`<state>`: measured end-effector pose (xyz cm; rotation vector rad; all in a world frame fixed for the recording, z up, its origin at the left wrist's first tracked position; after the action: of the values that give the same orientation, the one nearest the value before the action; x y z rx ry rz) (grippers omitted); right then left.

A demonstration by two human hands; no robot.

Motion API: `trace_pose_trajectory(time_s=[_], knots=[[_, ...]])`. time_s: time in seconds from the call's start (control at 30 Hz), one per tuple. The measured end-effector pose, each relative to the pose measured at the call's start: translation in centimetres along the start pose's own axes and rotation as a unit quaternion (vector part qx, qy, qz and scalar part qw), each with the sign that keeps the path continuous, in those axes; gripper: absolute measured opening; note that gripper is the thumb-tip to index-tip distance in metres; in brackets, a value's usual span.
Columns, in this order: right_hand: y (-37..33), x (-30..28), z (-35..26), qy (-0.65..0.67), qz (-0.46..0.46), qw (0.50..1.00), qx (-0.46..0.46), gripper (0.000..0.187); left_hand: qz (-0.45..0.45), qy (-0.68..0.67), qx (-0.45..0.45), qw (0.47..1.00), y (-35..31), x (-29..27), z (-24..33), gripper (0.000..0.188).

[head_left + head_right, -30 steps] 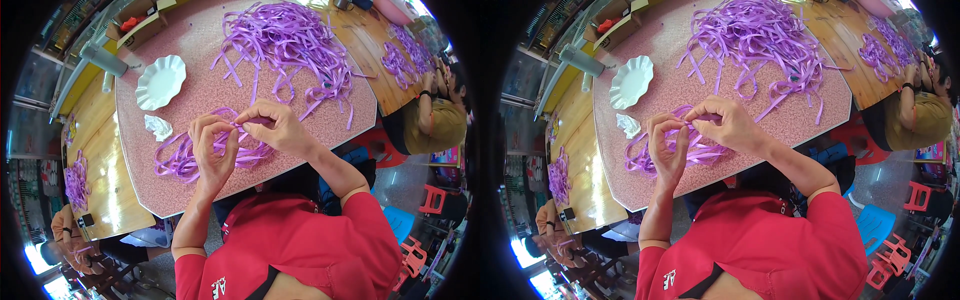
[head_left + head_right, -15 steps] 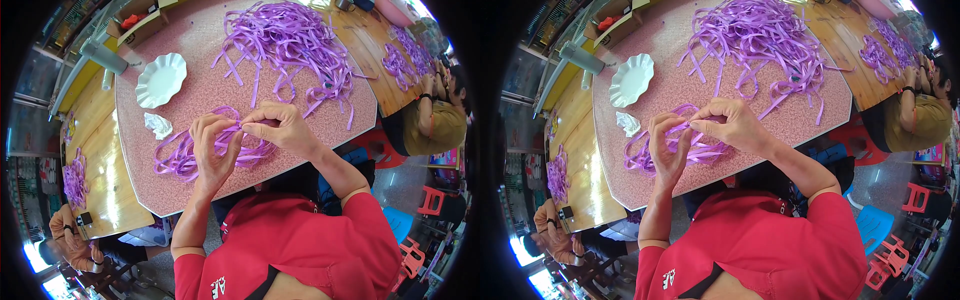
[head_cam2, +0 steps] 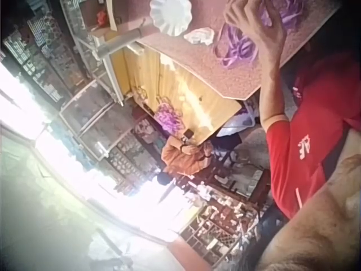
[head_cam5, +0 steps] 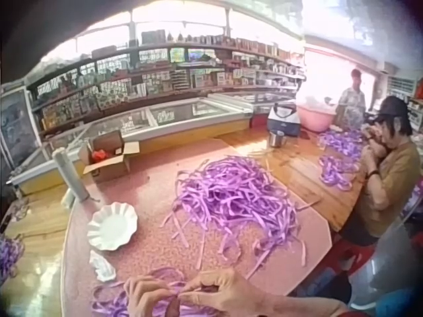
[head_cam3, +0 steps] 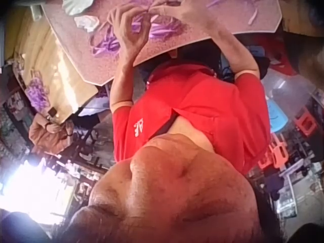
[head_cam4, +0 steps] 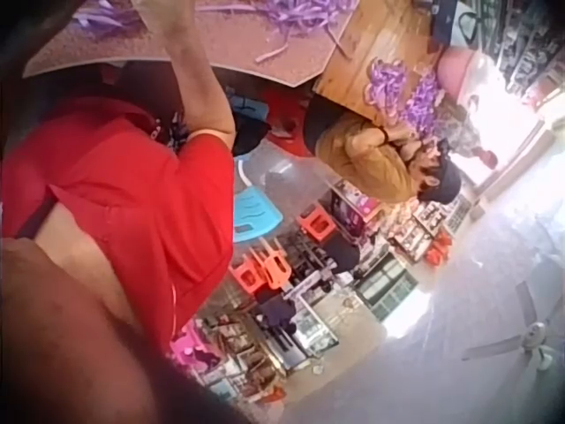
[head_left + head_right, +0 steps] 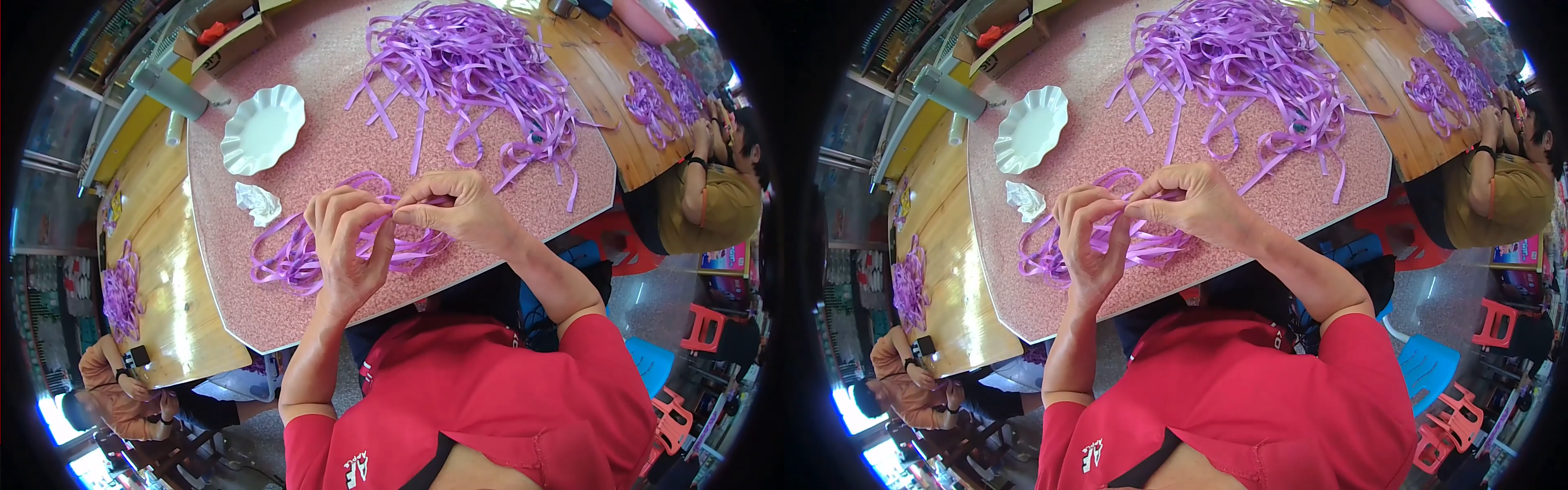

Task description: Untangling and sorting purple plastic ribbons on a table.

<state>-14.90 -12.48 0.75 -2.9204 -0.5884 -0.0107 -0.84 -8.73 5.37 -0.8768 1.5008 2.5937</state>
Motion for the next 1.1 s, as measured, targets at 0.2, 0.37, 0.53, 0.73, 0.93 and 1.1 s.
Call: trace_pose_trajectory(time_s=[0.2, 0.37, 0.53, 0.73, 0.93, 1.1], knots=[[-0.2, 0.2, -1.0, -0.049, 0.007, 0.999, -0.014, 0.013, -0.005, 0.020, 0.005, 1.000, -0.3, -0.2, -0.1, 0.032], [-0.5, -0.4, -0.4, -0.033, 0.010, 0.999, 0.006, 0.011, -0.018, 0.034, 0.004, 0.999, -0.4, -0.4, -0.5, 0.034], [-1.0, -0.6, -1.5, -0.129, 0.028, 0.990, -0.048, 0.009, -0.124, 0.113, 0.031, 0.985, 0.8, 0.7, 0.7, 0.041], [-1.8, 1.7, -2.4, -0.189, -0.040, 0.965, -0.177, 0.009, -0.257, 0.094, 0.086, 0.958, -0.2, 1.1, 1.9, 0.022], [-2.7, 2.1, -1.8, -0.162, -0.068, 0.972, -0.154, 0.005, -0.299, -0.047, 0.042, 0.952, -1.2, -0.5, 1.9, 0.012], [-3.1, 3.4, -1.4, -0.127, -0.100, 0.974, -0.161, 0.002, -0.306, -0.165, -0.022, 0.937, -2.9, -1.3, 0.8, 0.009]])
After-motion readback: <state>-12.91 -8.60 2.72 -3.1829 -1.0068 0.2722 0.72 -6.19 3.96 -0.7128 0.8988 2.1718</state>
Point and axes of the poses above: each hand's wrist, its own y-axis towards the middle knuckle, its own x-axis out of the palm, z = x × y, the point moved 9 cm from there along y, towards the middle knuckle, and after that the axes turned 10 degrees about x, right-handed, at the moved point
